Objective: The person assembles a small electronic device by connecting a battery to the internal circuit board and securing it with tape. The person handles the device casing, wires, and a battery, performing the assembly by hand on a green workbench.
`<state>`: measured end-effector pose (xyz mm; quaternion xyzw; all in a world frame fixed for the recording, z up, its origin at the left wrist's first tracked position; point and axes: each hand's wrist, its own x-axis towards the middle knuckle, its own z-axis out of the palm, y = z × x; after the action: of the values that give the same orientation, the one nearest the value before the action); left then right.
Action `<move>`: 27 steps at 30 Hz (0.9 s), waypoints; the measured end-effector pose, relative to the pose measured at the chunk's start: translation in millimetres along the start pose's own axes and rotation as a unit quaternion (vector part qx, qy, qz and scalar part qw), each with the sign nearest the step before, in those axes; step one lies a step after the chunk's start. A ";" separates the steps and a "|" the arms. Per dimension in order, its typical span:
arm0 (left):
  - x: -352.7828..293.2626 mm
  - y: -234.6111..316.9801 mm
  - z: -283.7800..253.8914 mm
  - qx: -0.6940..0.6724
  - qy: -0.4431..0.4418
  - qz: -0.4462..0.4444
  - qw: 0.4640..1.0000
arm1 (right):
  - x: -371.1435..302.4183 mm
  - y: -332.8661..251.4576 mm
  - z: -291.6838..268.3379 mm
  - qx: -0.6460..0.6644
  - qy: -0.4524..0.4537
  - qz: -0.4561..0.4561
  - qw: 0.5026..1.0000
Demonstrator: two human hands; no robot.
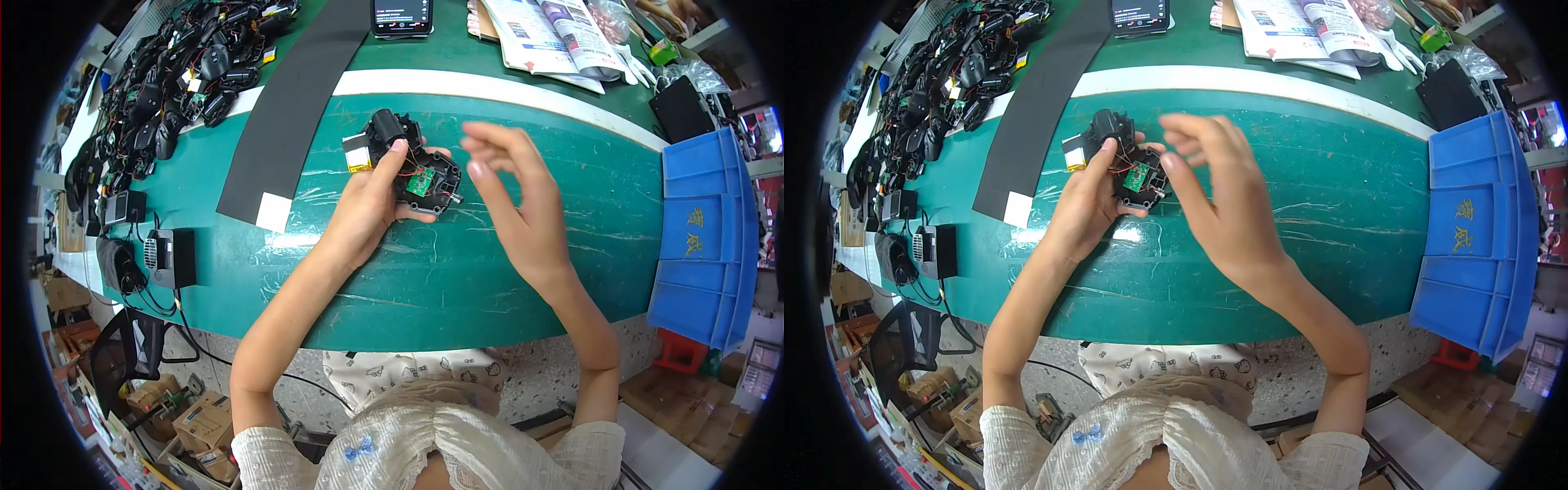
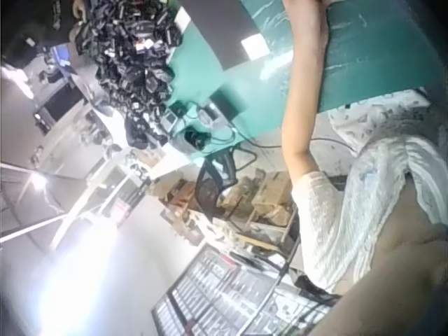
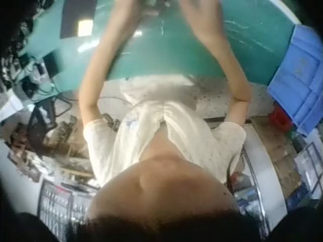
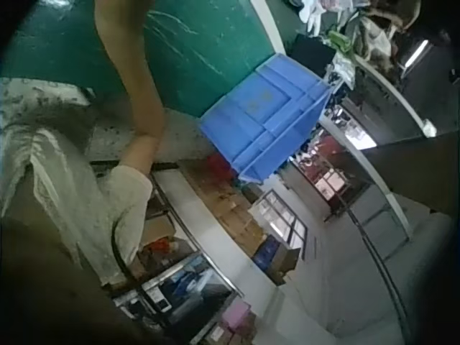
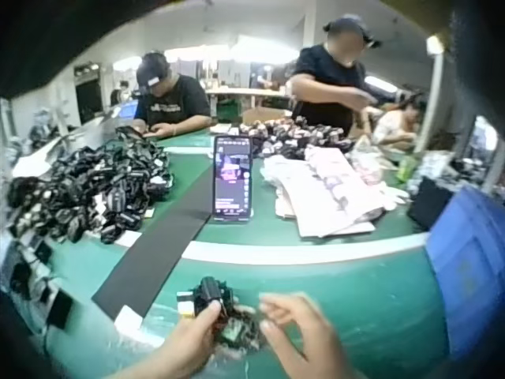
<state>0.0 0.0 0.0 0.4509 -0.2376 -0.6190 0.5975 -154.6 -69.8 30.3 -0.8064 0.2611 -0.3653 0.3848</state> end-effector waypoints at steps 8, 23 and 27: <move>-2.1 3.5 3.6 0.097 0.006 0.052 0.994 | -26.5 10.7 -5.8 0.057 -0.096 0.081 0.990; -7.8 9.9 5.7 0.147 -0.013 0.049 0.988 | -32.0 20.2 -2.3 0.189 -0.079 0.111 0.972; -9.1 8.0 5.8 0.149 -0.007 0.056 0.987 | -32.4 18.8 1.7 0.139 -0.039 0.047 0.988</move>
<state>-1.8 5.8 12.0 0.5169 -0.3565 -0.5450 0.5556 -175.3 -57.0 1.8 -0.7453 0.2302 -0.3482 0.5199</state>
